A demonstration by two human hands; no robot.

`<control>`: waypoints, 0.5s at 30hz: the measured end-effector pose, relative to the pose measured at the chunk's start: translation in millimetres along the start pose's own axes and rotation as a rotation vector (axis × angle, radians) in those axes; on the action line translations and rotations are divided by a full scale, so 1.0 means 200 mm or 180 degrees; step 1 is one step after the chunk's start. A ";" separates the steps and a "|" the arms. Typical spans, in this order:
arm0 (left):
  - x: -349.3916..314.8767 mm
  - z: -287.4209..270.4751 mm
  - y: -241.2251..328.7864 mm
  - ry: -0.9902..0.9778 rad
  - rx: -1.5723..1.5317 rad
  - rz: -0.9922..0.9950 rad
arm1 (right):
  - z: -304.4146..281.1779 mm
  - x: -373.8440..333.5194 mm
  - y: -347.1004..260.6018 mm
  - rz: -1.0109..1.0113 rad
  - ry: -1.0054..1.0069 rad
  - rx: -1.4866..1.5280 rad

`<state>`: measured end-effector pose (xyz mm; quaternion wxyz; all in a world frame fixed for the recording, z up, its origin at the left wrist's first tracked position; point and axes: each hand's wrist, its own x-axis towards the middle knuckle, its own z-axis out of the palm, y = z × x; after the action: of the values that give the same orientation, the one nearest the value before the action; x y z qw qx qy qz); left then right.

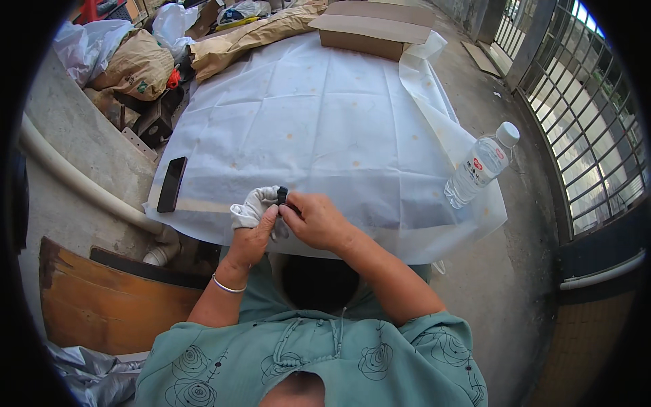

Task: Cleaning and inspecting small black plastic components using a white cloth.

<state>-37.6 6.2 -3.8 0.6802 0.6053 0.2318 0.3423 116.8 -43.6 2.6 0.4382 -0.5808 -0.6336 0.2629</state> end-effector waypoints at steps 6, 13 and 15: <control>-0.06 0.07 0.05 -0.0085 0.0177 0.0153 | -0.08 -0.16 -0.14 -0.0737 0.0305 0.0320; -0.14 0.13 0.13 -0.0635 0.0225 -0.0036 | -0.04 -0.22 -0.13 -0.0013 0.0839 0.0473; -0.15 0.14 0.13 -0.0414 0.0451 -0.0139 | -0.07 -0.24 -0.14 0.0229 0.0602 0.0760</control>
<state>-42.3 -34.5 24.0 0.6567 0.6676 0.2239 0.2702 110.9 -97.3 21.4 0.5522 -0.5691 -0.5326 0.2960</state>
